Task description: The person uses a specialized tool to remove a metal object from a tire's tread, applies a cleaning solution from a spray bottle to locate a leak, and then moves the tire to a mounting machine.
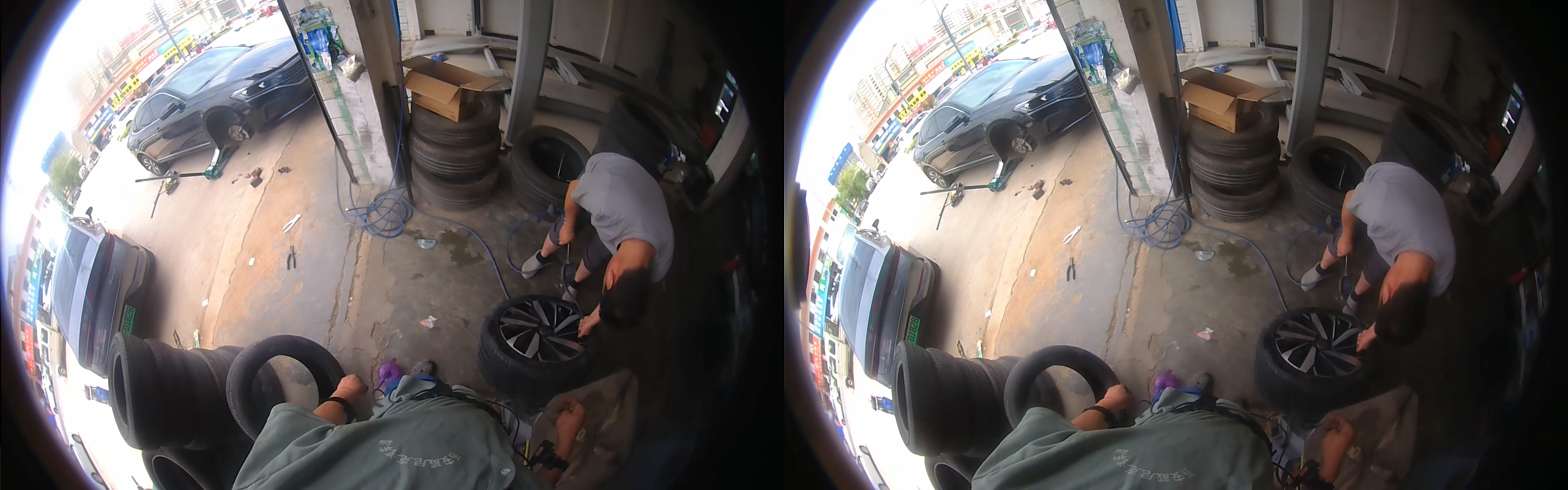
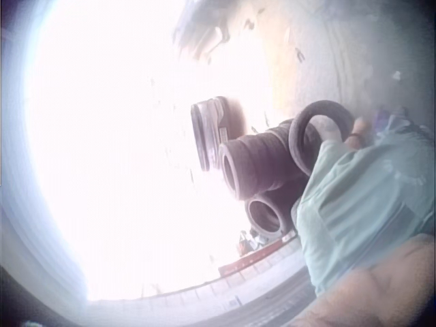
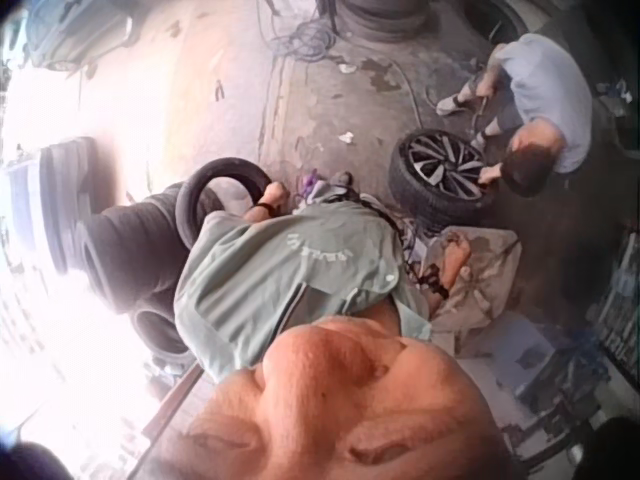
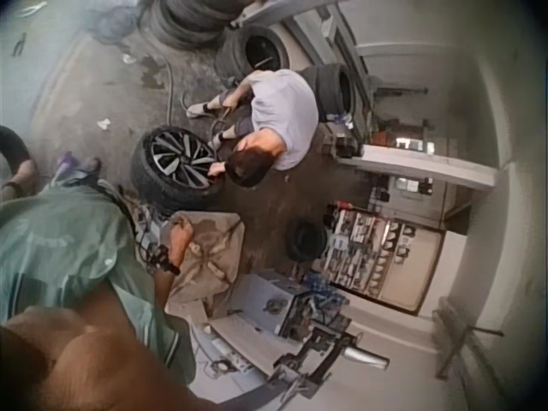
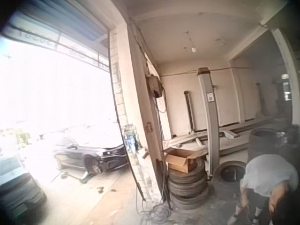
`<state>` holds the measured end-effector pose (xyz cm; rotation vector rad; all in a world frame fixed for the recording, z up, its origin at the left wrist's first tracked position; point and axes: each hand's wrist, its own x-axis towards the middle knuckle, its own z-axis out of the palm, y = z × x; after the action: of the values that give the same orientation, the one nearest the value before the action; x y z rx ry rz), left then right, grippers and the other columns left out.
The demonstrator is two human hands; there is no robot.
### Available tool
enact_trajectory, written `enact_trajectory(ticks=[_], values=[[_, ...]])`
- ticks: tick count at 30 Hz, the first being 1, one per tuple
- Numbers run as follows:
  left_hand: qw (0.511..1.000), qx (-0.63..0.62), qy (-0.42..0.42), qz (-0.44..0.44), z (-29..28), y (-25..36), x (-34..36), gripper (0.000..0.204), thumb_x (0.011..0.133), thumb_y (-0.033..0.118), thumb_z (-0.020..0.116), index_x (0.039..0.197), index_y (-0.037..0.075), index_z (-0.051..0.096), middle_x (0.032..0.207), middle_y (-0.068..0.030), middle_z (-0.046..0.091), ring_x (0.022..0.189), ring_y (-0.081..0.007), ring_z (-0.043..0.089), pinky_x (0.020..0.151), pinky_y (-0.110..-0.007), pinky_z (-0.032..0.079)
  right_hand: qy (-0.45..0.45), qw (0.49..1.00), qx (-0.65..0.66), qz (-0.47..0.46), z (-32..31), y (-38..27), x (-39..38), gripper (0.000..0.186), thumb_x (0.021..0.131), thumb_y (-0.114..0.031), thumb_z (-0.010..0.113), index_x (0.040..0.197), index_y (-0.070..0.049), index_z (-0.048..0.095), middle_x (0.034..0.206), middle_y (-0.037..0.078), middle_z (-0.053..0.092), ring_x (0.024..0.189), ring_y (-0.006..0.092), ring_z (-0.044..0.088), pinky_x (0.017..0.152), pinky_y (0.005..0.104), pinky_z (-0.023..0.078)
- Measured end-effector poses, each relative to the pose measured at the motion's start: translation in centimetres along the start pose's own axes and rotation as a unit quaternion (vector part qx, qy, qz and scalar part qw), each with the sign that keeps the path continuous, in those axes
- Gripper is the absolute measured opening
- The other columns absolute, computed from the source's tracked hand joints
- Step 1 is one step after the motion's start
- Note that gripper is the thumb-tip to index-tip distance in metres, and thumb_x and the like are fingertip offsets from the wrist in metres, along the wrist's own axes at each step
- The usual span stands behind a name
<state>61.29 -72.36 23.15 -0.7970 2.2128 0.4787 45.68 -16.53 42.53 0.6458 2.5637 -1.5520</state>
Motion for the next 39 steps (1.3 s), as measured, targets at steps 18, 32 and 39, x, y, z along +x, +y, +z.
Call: enact_trajectory(ticks=[18,32,39], values=[[0.999,-0.03,-0.023,0.002,-1.4,-1.4,1.1,0.042,0.078,0.031,0.059,0.101,-0.004,0.071,0.108,-0.025,0.068,0.107,-0.0371,0.064,0.092,-0.042,0.052,-0.063,0.995,0.032,-0.074,0.8,1.7,2.3,0.031,0.076,0.013,0.04,0.093,0.001,0.063,0.07,0.005,0.061,0.063,0.0132,0.057,0.058,0.0265,0.043],[0.997,-0.081,0.004,-0.014,-5.2,1.4,-2.5,0.041,0.079,0.028,0.06,0.1,-0.006,0.07,0.109,-0.0266,0.066,0.107,-0.0387,0.064,0.093,-0.043,0.051,-0.065,0.997,0.012,-0.037,-1.1,4.9,1.4,0.039,0.074,0.014,0.037,0.099,0.002,0.063,0.082,0.007,0.064,0.069,0.0141,0.061,0.062,0.0272,0.05],[0.997,-0.061,-0.015,-0.035,-4.2,0.9,-1.2,0.036,0.076,0.023,0.059,0.097,-0.004,0.071,0.107,-0.0261,0.067,0.105,-0.0386,0.064,0.093,-0.043,0.051,-0.045,0.997,-0.033,-0.045,-2.2,4.0,-0.6,0.039,0.077,0.012,0.037,0.103,0.001,0.064,0.083,0.006,0.065,0.071,0.0126,0.06,0.062,0.0264,0.049]])
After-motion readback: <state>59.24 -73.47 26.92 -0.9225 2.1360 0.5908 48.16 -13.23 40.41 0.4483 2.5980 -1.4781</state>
